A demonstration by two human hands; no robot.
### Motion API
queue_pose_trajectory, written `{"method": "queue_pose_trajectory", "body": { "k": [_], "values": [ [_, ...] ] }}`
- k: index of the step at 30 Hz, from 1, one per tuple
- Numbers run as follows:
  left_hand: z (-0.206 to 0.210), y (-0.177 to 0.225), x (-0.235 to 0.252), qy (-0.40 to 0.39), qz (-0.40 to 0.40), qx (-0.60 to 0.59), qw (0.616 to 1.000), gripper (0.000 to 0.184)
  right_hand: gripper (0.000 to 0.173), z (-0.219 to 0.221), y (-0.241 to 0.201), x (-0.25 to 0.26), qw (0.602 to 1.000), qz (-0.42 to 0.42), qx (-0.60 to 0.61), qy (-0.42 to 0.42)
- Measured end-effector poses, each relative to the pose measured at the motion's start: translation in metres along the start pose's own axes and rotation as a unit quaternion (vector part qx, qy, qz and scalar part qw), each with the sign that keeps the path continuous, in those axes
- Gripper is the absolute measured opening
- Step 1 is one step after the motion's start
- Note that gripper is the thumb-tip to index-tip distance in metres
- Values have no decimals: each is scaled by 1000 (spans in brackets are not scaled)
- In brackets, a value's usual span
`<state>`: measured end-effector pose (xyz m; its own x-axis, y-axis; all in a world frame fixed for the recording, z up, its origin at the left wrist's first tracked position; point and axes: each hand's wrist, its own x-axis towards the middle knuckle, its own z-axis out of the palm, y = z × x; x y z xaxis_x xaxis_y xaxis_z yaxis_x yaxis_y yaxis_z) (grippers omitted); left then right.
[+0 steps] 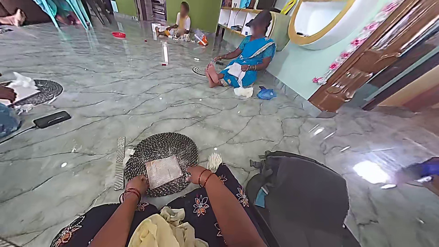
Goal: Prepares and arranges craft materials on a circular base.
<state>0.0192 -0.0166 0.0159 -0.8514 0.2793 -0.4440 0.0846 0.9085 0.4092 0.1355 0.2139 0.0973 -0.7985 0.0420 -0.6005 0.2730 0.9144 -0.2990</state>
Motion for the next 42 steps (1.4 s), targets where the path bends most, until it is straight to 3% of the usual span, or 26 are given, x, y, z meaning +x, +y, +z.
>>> {"method": "queue_pose_trajectory", "body": {
  "k": [10, 14, 16, 18, 20, 22, 24, 25, 29, 33, 35, 36, 39, 42],
  "values": [
    [-3, 3, 1, -5, -16, 6, 1000, 31, 56, -4, -2, 2, 1000, 1, 0, 6],
    [-1, 4, -2, 3, -22, -11, 1000, 30, 52, -17, 7, -8, 977, -25, 160, 139],
    [-1, 3, -2, 4, -22, -12, 1000, 30, 48, -33, 9, -24, 901, -66, 344, 257],
    [-1, 3, 1, -1, -21, 3, 1000, 32, 45, -59, 16, -41, 749, -160, 519, 380],
    [1, 3, 2, -6, -27, 6, 1000, 31, 51, -95, 33, -61, 609, -279, 582, 461],
    [-1, 5, 2, -13, -27, 8, 1000, 31, 69, -140, 53, -84, 514, -432, 550, 496],
    [-2, 5, 4, -17, -24, 15, 999, 31, 102, -183, 62, -114, 472, -541, 487, 497],
    [-2, 5, 6, -21, -23, 19, 999, 32, 108, -201, 61, -129, 457, -573, 467, 495],
    [-2, 2, 9, -26, -22, 15, 999, 33, 95, -246, 62, -148, 413, -607, 471, 490],
    [0, 1, 11, -27, -20, 5, 999, 32, 89, -276, 73, -155, 408, -609, 468, 493],
    [-3, 2, 12, -30, -21, 7, 999, 33, 84, -285, 77, -148, 413, -555, 498, 523],
    [-3, 2, 11, -31, -20, 7, 999, 33, 77, -282, 79, -140, 450, -496, 511, 539],
    [-7, 5, 5, -24, -15, -13, 1000, 31, 50, -230, 66, -98, 624, -261, 536, 505],
    [-10, 7, 0, -26, -11, -25, 999, 31, 36, -135, 30, -58, 841, -68, 435, 316]
  ]
}}
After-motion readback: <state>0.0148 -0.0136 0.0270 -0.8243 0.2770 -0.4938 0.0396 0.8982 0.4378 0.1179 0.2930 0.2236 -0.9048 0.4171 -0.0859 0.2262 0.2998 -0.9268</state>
